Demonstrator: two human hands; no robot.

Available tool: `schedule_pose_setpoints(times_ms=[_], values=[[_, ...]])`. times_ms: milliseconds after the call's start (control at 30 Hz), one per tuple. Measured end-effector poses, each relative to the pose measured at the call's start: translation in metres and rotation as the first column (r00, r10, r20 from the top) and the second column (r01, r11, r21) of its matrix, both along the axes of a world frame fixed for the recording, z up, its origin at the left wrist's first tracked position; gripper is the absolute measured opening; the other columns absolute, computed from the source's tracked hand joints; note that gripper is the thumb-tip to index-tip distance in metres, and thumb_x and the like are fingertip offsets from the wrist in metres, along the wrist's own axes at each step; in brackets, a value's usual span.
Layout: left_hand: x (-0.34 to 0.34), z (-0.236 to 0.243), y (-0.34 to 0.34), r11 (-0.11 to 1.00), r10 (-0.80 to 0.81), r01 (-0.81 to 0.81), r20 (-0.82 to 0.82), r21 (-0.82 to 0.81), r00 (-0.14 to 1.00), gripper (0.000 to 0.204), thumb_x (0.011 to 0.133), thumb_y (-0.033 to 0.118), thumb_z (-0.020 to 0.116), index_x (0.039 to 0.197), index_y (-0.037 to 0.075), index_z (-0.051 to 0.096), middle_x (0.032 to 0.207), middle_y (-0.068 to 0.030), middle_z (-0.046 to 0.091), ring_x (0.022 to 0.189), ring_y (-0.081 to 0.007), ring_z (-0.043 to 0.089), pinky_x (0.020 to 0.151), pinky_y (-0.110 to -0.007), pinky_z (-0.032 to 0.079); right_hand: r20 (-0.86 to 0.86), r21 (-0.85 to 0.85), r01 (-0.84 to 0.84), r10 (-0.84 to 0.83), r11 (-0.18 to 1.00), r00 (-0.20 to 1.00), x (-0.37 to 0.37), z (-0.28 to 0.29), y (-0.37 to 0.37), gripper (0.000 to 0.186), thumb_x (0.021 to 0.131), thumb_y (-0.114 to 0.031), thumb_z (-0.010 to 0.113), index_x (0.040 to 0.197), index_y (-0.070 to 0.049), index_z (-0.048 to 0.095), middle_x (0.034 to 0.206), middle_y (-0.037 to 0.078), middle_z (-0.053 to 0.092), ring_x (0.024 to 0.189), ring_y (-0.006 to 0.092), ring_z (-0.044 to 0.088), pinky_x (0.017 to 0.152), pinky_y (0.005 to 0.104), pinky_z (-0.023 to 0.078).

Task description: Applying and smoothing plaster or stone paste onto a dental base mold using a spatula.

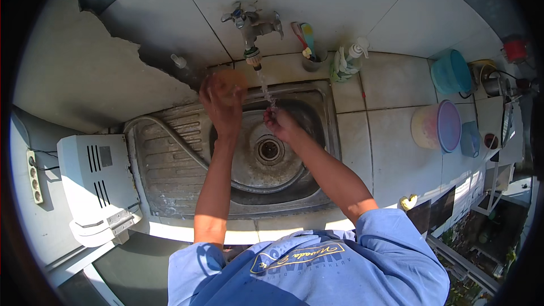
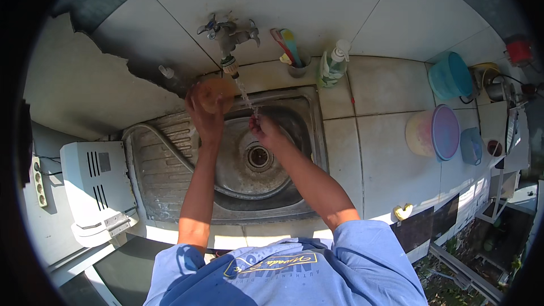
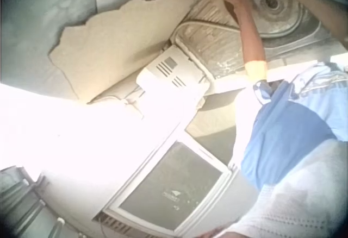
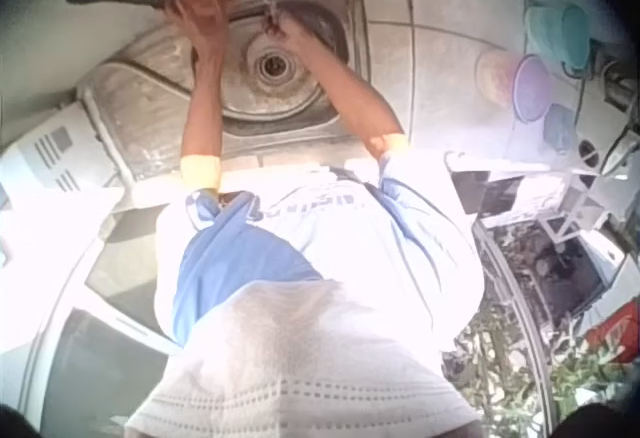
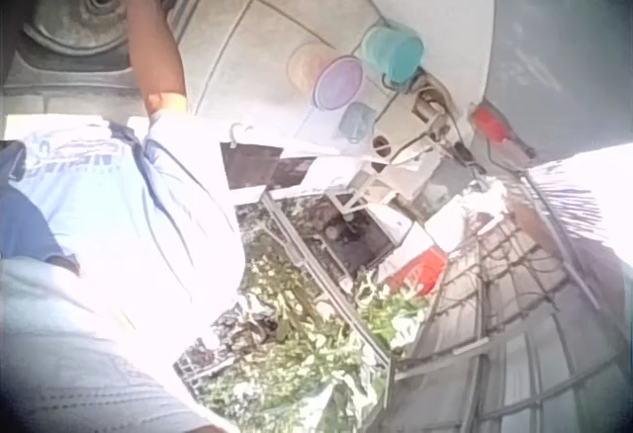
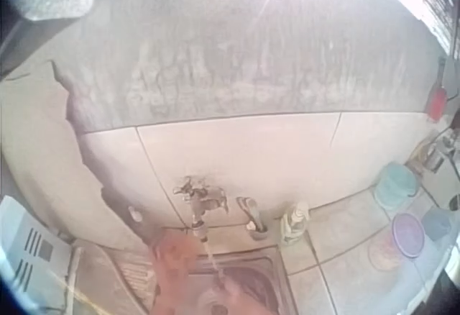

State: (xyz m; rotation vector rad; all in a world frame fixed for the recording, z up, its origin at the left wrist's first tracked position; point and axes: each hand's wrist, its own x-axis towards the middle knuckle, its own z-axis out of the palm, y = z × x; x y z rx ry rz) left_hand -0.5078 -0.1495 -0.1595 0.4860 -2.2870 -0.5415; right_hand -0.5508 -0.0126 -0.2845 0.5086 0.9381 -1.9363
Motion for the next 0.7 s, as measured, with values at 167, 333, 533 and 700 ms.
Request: schedule_pose_setpoints(times_ms=[167, 333, 533, 700], values=[[0.058, -0.097, 0.035, 0.375, -0.107, -0.011, 0.056, 0.927, 0.993, 0.019, 0.094, 0.021, 0.047, 0.098, 0.004, 0.051, 0.088, -0.0054, 0.055, 0.078, -0.0193, 0.055, 0.067, -0.03, 0.046, 0.372, -0.201, 0.301, -0.211, 0.932, 0.904, -0.008, 0.011, -0.014, 0.015, 0.086, -0.008, 0.042, 0.073, -0.007, 0.048, 0.066, 0.006, 0.051, 0.056, 0.0148, 0.048, 0.048, 0.0254, 0.037], [0.005, -0.116, 0.071, 0.79, -0.52, -0.247, 0.827, 0.561, 0.214, 0.02, 0.094, 0.026, 0.045, 0.098, 0.009, 0.055, 0.089, -0.0065, 0.056, 0.081, -0.0197, 0.054, 0.07, -0.035, 0.044, -0.007, 0.018, 0.264, -0.264, 0.964, 0.965, 0.006, 0.02, -0.022, 0.023, 0.089, -0.018, 0.046, 0.074, -0.004, 0.057, 0.062, 0.006, 0.056, 0.052, 0.0145, 0.052, 0.045, 0.0264, 0.039], [-0.031, -0.124, 0.071, 0.694, 0.203, 0.709, 0.979, -0.124, -0.027, 0.025, 0.094, 0.026, 0.044, 0.106, 0.008, 0.056, 0.103, -0.0111, 0.059, 0.098, -0.0258, 0.057, 0.084, -0.041, 0.045, -0.837, 0.004, 0.129, -0.067, 0.992, 0.542, 0.092, 0.112, -0.013, 0.026, 0.092, -0.018, 0.043, 0.075, -0.002, 0.054, 0.067, 0.008, 0.056, 0.063, 0.0188, 0.056, 0.061, 0.029, 0.044], [-0.021, -0.126, 0.044, 0.81, -0.164, 0.576, 0.986, 0.11, 0.042, 0.026, 0.093, 0.024, 0.044, 0.107, 0.005, 0.056, 0.106, -0.015, 0.058, 0.102, -0.0285, 0.056, 0.087, -0.04, 0.043, -0.97, 0.071, 0.1, 0.092, 0.992, -0.225, 0.096, 0.14, 0.003, 0.023, 0.085, -0.017, 0.047, 0.069, -0.004, 0.057, 0.069, 0.013, 0.059, 0.072, 0.0331, 0.059, 0.07, 0.0422, 0.045]])
